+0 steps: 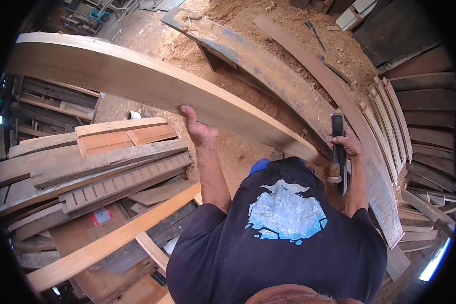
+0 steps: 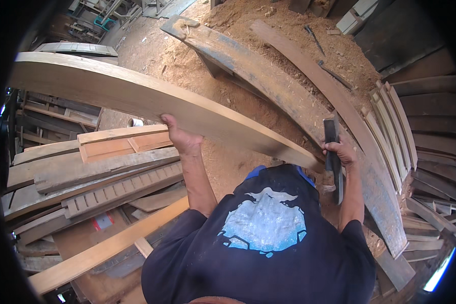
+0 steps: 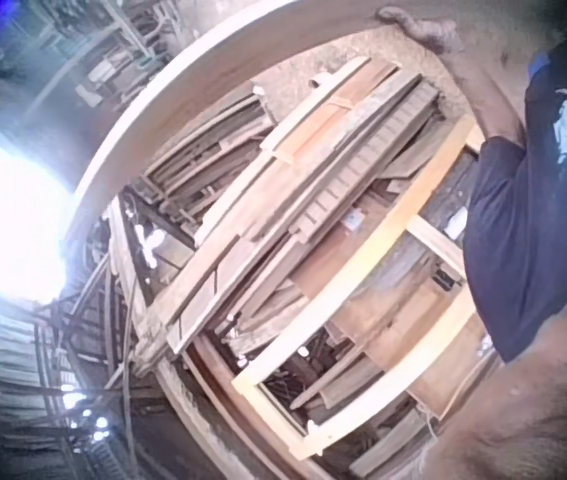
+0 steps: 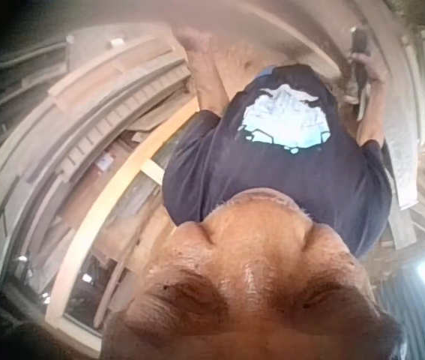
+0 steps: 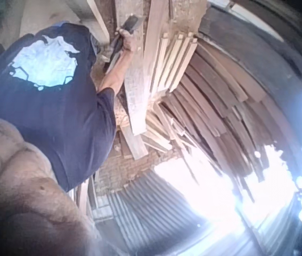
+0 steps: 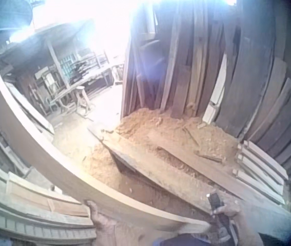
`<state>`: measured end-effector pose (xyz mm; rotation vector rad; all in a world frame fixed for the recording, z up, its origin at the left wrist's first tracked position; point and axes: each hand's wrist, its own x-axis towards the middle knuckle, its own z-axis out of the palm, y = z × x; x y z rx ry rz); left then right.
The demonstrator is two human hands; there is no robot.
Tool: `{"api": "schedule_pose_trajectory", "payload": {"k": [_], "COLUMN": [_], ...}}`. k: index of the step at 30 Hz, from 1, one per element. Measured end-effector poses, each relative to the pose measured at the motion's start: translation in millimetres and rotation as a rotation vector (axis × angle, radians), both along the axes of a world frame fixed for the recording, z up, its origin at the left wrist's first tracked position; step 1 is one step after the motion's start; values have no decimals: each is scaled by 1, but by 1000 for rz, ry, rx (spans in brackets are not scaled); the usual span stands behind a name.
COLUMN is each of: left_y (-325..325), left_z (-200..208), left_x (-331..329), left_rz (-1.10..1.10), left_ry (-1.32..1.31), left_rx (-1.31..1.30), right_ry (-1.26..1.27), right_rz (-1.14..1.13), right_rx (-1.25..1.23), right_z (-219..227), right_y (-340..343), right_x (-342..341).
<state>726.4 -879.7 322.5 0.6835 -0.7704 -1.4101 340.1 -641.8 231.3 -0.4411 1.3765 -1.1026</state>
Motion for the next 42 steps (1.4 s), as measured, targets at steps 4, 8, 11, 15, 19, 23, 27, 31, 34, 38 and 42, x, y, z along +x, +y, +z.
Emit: {"api": "schedule_pose_trajectory", "payload": {"k": [4,8,11,15,19,23,27,31,34,38,42], "left_y": [-28,-34,-29,-13,9,33,25,53,80,108,149], "left_z": [21,44,52,51,50,48,8,10,49,69,80], "left_x": [1,-8,-18,-55,-69,-91,-110,-163,-201,-224,-245], "left_rz": [52,163,173,110,-110,-485,-950,-1230,-1161,-1030,-935], "left_ry": [-31,-244,-420,-284,-316,-383,-511,-370,-451,-447,-391], "left_rx": [-176,-269,-341,-349,-462,-432,-501,-223,-584,-1003,-1145], "right_ry": [99,121,101,52,-54,-167,-116,4,111,54,219], "right_rz": [-56,-122,-168,-255,-331,-396,-421,-571,-648,-701,-960], "right_rx": [-62,-157,-250,-386,-562,-670,-804,-905,-965,-1088,-1059], "right_z": [19,33,57,81,105,130,160,180,190,215,229], "right_y": [-5,-8,-13,-16,-27,-18,3,38,70,89,115], "right_x": [-7,-14,-12,-10,2,13,25,31,30,44,55]}}
